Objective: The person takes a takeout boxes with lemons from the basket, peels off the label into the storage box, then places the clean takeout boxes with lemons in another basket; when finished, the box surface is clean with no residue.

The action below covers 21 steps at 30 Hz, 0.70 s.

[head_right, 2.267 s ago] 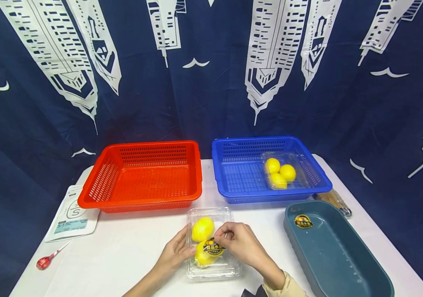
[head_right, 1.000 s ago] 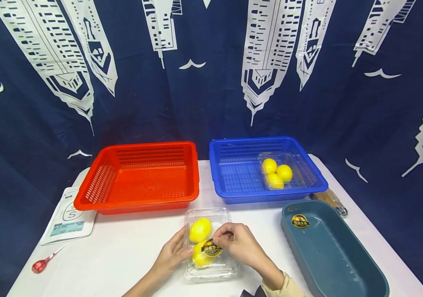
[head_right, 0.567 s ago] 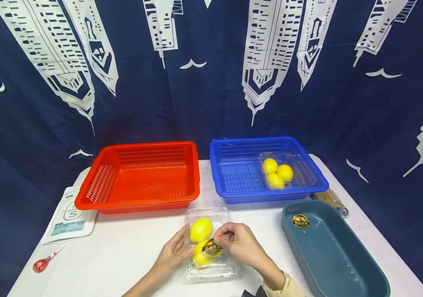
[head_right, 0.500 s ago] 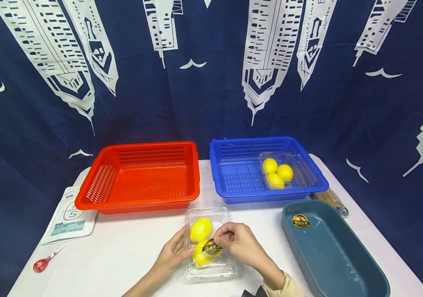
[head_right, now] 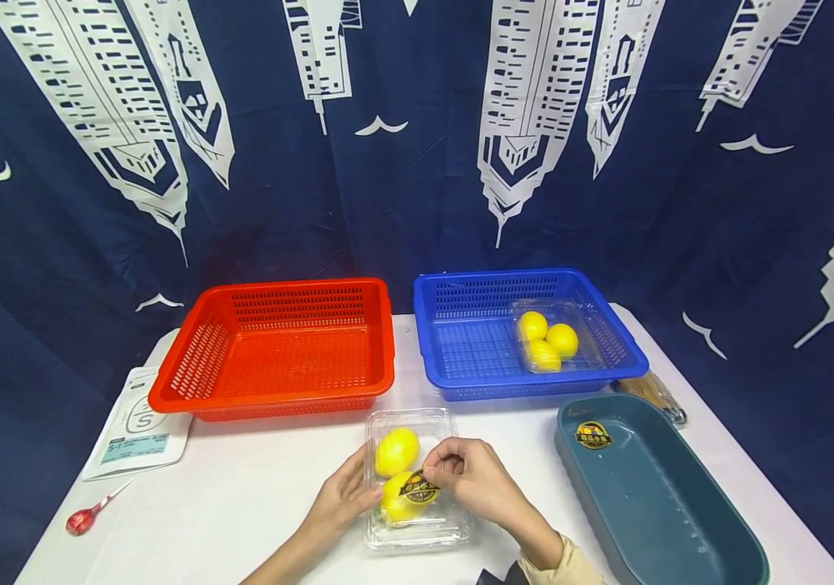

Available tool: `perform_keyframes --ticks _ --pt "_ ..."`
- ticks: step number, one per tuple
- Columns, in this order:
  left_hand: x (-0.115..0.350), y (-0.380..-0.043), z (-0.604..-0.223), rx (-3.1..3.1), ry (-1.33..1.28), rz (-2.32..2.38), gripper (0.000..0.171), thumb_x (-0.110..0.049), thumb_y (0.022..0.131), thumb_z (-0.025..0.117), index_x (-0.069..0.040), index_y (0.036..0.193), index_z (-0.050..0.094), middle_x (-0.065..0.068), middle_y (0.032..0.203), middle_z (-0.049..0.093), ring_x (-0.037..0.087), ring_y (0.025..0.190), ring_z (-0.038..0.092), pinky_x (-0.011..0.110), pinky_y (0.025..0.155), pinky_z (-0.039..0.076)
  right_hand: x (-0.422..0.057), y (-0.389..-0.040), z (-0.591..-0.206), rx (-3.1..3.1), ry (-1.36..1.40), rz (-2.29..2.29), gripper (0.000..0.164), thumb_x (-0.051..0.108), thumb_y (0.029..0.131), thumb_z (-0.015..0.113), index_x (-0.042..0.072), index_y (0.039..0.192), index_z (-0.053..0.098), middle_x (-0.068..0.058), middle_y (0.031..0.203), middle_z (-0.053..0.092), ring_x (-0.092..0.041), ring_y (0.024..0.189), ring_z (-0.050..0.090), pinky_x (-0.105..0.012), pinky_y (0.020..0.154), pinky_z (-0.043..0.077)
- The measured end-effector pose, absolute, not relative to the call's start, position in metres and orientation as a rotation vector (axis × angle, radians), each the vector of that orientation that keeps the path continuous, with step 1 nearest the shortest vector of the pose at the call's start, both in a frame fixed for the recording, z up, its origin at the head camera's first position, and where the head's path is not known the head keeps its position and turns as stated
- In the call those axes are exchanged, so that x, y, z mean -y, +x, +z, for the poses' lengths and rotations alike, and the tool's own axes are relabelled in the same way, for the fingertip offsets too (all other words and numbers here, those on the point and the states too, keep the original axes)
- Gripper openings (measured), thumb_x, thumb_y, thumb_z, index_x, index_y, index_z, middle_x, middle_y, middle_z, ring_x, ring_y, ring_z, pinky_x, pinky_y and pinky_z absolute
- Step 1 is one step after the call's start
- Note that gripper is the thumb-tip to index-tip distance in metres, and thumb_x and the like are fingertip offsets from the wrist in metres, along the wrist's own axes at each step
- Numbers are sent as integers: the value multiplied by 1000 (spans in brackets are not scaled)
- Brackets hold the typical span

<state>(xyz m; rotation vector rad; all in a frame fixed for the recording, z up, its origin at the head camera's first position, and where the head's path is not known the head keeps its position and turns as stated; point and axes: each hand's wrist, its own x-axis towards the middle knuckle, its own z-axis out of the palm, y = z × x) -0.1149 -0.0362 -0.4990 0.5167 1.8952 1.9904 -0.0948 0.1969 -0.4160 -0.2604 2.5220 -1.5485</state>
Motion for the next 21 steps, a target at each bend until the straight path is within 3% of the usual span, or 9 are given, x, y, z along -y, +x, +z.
perform_keyframes --ticks 21 --pt "37 -115 -499 -1907 524 1989 79 -22 93 62 9 151 17 28 158 15 44 146 19 47 116 27 -199 -94 -417 -2528 -286 -1567 15 12 86 69 -3 89 65 -4 73 59 -4 64 52 -18 57 45"
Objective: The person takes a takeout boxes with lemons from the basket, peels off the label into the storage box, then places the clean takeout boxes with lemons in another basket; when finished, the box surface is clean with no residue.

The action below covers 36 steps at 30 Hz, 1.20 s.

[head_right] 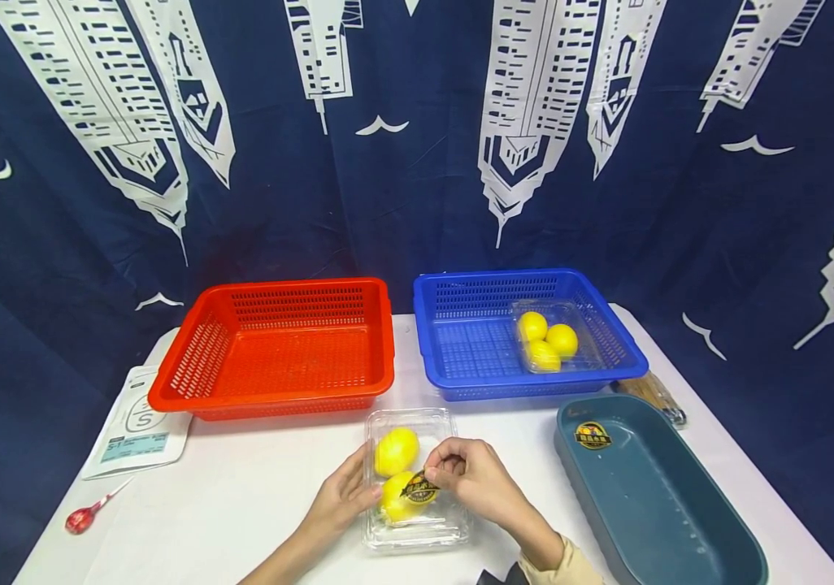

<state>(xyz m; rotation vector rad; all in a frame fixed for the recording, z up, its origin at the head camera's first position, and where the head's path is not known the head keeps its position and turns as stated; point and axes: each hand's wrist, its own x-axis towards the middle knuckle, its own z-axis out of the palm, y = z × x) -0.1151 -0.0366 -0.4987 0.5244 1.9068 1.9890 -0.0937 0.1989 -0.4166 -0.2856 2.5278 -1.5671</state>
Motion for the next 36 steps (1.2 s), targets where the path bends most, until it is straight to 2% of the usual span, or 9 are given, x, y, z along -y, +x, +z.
perform_keyframes --ticks 28,36 --pt "37 -115 -500 -1895 519 2001 81 -22 92 63 10 151 17 28 158 14 45 146 19 46 116 27 -201 -92 -417 -2469 -283 -1611 17 9 86 67 -7 91 63 -4 75 58 -4 64 53 -18 58 46" --pt "37 -114 -499 -1906 541 1993 78 -17 93 61 12 150 15 30 158 13 46 146 17 48 116 25 -202 -92 -418 -2448 -280 -1625 17 9 87 66 -7 91 62 -2 76 59 -4 65 54 -18 59 46"
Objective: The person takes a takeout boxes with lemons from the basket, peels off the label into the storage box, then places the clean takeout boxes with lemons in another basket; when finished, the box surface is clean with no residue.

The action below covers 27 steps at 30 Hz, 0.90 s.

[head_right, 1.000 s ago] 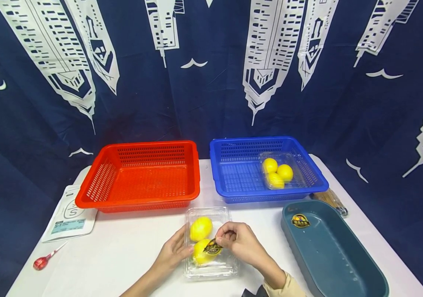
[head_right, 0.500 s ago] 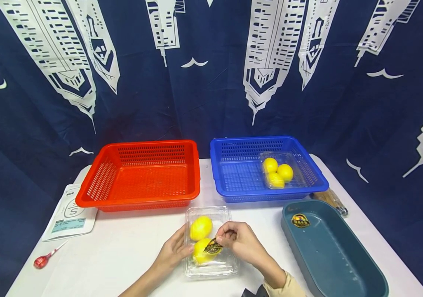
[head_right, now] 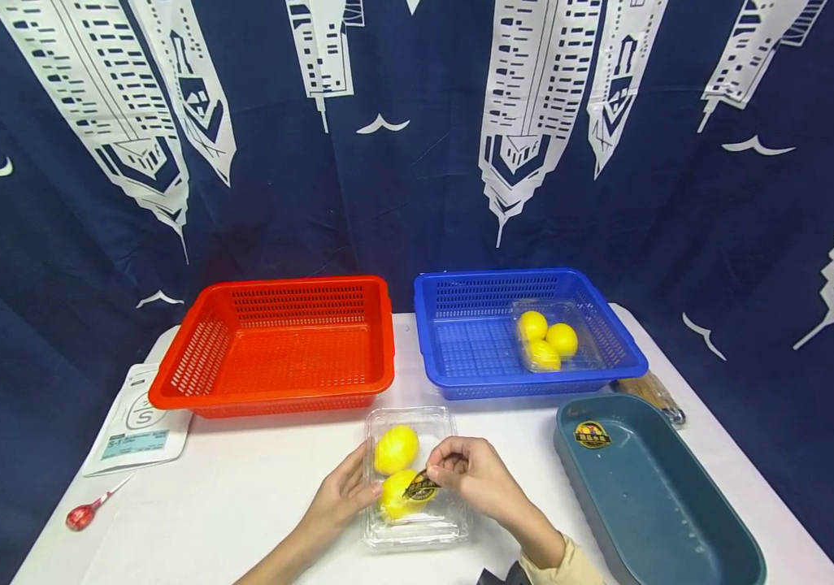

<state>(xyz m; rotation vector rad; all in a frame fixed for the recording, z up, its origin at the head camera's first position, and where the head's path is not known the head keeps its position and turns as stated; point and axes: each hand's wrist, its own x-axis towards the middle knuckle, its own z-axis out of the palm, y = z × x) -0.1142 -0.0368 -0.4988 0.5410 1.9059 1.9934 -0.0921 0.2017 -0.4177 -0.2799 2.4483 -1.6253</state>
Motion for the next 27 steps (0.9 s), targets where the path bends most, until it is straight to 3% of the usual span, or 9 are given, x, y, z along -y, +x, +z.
perform_keyframes --ticks 27 --pt "37 -114 -499 -1904 523 1992 80 -21 93 62 9 151 16 28 159 13 45 146 19 46 116 28 -208 -96 -417 -2371 -249 -1734 22 7 87 64 -12 97 60 1 80 60 -5 68 55 -21 60 50"
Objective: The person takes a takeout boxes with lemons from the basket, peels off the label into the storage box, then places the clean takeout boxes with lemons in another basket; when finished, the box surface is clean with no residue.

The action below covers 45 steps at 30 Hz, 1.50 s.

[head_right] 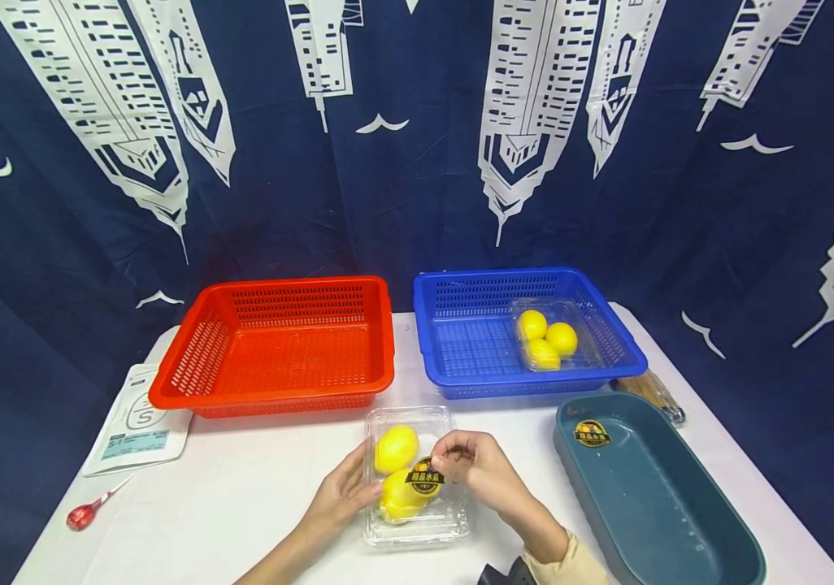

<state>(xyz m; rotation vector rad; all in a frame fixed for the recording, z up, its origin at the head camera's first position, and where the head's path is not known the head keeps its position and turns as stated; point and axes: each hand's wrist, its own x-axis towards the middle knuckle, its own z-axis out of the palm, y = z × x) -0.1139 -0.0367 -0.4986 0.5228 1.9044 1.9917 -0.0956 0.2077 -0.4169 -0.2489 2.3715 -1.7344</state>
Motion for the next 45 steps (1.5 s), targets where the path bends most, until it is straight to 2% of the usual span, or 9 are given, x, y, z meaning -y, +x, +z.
perform_keyframes --ticks 11,21,28,40,45 --pt "36 -114 -498 -1906 518 1983 82 -24 93 62 9 152 15 28 159 13 45 146 18 48 116 26 -204 -95 -415 -2418 -245 -1658 23 12 88 67 -9 97 63 -7 82 63 -5 68 56 -19 60 49" --pt "38 -114 -499 -1906 523 1995 81 -20 92 63 11 151 16 28 158 13 46 146 19 48 116 26 -212 -93 -406 -2427 -309 -1632 23 13 89 67 -8 98 62 -12 82 65 -7 69 59 -23 63 54" --pt "38 -115 -499 -1906 522 1984 81 -23 93 62 11 151 15 28 159 13 45 147 16 50 116 25 -230 -90 -401 -2489 -260 -1640 23 12 88 68 -8 97 62 -9 81 65 -6 68 59 -20 62 51" --pt "37 -115 -499 -1913 517 1978 81 -22 93 62 11 151 16 28 159 13 45 146 16 49 116 26 -270 -78 -382 -2666 -104 -1543 20 11 89 68 -7 96 63 0 78 67 -4 64 59 -22 59 50" --pt "37 -115 -498 -1905 516 1979 81 -22 93 61 11 151 15 28 159 13 45 147 15 50 116 25 -286 -75 -375 -2712 -30 -1487 23 13 89 69 -7 99 63 -3 81 67 -6 65 60 -22 59 51"
